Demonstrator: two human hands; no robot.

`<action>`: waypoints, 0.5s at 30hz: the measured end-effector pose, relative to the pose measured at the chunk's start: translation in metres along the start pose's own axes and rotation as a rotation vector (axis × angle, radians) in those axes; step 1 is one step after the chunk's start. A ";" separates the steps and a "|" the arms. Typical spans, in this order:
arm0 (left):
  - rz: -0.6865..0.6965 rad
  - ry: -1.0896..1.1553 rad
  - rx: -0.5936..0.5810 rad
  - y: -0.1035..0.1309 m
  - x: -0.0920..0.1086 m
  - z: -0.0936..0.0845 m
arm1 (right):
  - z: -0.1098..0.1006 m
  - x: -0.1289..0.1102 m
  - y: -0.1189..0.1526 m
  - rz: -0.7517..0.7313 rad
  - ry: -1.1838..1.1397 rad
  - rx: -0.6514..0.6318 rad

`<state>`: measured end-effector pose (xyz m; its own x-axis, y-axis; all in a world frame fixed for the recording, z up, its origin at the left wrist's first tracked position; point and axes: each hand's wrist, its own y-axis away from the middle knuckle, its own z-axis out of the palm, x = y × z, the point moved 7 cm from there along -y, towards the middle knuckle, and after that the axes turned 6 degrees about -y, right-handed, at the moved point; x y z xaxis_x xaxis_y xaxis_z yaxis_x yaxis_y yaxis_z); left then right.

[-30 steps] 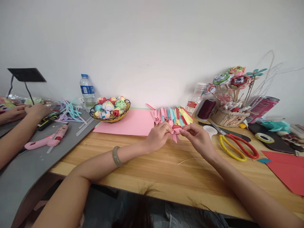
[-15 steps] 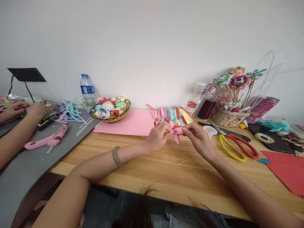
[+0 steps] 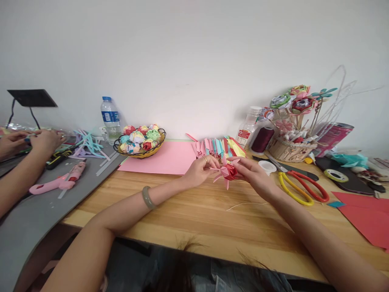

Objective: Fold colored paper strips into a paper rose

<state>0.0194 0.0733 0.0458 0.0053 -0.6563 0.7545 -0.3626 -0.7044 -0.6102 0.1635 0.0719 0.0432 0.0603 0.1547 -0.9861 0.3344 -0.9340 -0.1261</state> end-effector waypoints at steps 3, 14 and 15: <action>-0.080 0.022 -0.032 -0.001 -0.004 -0.001 | 0.004 -0.012 0.004 -0.072 0.121 0.030; -0.361 -0.063 0.036 0.003 -0.005 0.005 | 0.021 -0.020 0.015 -0.375 0.539 0.094; -0.351 -0.096 0.036 0.004 -0.005 0.006 | 0.022 -0.019 0.015 -0.381 0.563 0.102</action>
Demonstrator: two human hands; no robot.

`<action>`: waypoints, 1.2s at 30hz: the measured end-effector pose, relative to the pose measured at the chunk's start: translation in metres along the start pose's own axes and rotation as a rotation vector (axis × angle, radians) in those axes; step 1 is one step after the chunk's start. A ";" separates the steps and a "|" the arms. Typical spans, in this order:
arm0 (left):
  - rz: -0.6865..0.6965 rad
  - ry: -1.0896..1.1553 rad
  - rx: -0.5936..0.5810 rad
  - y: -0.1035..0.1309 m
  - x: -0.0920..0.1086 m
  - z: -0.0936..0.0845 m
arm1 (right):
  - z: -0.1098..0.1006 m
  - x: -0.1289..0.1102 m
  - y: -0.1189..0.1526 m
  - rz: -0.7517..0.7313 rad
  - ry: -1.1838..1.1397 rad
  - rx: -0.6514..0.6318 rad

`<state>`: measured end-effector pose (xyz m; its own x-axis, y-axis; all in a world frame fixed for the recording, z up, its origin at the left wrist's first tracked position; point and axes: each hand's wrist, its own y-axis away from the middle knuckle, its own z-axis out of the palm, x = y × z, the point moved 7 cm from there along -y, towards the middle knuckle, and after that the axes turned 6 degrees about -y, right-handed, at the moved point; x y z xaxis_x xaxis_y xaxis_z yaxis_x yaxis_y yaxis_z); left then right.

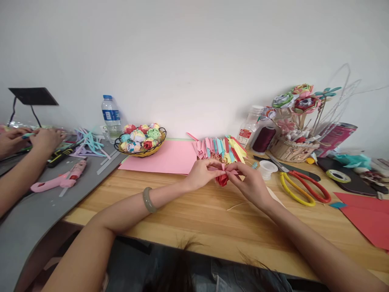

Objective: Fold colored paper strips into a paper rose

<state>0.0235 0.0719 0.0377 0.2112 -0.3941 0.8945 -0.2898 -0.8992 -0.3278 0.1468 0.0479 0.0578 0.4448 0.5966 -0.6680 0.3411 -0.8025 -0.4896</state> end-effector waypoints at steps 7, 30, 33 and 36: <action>0.125 -0.164 0.130 0.007 0.008 -0.005 | 0.000 -0.013 0.006 -0.160 0.145 0.085; 0.328 -0.299 0.280 0.018 0.020 -0.011 | 0.000 -0.013 0.007 -0.272 0.066 0.093; 0.337 -0.426 0.294 0.019 0.023 -0.011 | 0.002 -0.010 0.006 -0.285 0.063 0.045; 0.380 -0.511 0.321 0.020 0.029 -0.011 | 0.004 -0.009 0.006 -0.292 0.074 0.015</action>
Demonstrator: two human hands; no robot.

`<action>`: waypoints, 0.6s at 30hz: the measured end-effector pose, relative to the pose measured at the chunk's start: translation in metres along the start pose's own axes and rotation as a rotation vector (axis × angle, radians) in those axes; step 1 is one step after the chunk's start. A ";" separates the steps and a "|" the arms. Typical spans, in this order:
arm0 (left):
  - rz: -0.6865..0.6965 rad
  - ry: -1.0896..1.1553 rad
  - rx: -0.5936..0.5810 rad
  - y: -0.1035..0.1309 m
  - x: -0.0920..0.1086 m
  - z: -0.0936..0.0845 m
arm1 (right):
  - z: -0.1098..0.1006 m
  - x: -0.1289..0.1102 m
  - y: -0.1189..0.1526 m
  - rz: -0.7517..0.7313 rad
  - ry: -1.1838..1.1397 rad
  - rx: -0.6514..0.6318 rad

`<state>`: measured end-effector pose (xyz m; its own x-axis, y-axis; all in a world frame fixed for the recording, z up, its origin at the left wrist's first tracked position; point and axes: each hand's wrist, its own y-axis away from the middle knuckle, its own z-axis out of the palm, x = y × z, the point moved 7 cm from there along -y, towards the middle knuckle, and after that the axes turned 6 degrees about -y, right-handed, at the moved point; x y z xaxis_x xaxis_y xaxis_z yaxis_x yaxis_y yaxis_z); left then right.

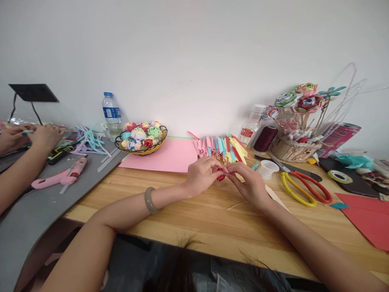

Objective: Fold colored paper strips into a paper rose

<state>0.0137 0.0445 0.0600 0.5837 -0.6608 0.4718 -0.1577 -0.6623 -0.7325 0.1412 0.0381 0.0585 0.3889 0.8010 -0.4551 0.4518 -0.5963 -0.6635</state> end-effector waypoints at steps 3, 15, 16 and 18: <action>0.067 -0.021 0.015 0.000 0.006 -0.002 | 0.001 0.000 0.000 -0.017 0.016 -0.020; 0.164 -0.077 0.038 0.001 0.012 -0.003 | 0.001 -0.003 -0.001 -0.071 0.064 -0.047; 0.168 -0.083 0.044 0.001 0.013 -0.004 | 0.002 -0.004 -0.001 -0.082 0.075 -0.052; 0.168 -0.095 0.045 0.001 0.013 -0.004 | 0.002 -0.004 0.000 -0.109 0.095 -0.052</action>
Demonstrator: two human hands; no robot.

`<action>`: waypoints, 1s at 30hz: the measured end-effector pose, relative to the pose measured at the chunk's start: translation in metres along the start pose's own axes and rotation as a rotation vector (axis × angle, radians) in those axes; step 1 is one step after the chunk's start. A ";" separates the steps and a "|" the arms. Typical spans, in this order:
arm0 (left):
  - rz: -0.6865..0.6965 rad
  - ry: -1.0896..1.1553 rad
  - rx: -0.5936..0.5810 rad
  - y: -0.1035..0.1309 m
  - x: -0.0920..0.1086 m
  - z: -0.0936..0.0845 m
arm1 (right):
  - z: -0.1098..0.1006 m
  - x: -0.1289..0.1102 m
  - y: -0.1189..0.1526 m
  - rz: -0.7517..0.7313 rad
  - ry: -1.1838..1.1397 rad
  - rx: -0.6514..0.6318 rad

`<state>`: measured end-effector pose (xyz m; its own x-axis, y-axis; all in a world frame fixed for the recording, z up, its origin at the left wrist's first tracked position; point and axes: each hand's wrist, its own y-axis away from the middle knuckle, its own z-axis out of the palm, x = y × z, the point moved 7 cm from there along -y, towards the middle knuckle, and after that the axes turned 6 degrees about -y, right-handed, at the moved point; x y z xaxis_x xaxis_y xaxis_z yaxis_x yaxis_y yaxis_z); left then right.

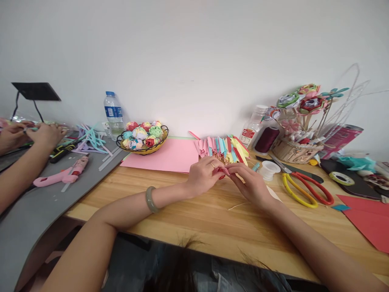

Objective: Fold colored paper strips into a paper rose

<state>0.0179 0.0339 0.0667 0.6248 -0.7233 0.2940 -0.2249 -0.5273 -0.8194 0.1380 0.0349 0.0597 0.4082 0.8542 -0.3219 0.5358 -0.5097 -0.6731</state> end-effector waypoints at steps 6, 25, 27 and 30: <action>0.000 -0.011 -0.017 0.002 -0.001 0.002 | -0.001 -0.002 0.000 -0.054 0.025 0.014; -0.094 0.295 -0.181 0.000 -0.013 0.016 | 0.002 0.002 -0.001 0.033 -0.099 -0.062; -0.181 0.451 -0.289 -0.003 -0.018 0.022 | 0.003 0.004 -0.002 0.081 -0.159 -0.077; -0.276 0.627 -0.474 -0.005 -0.021 0.029 | 0.001 0.006 -0.004 0.164 -0.241 -0.075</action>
<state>0.0277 0.0647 0.0507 0.2033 -0.5810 0.7881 -0.5035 -0.7523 -0.4248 0.1374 0.0424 0.0596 0.3113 0.7548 -0.5774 0.5340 -0.6415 -0.5507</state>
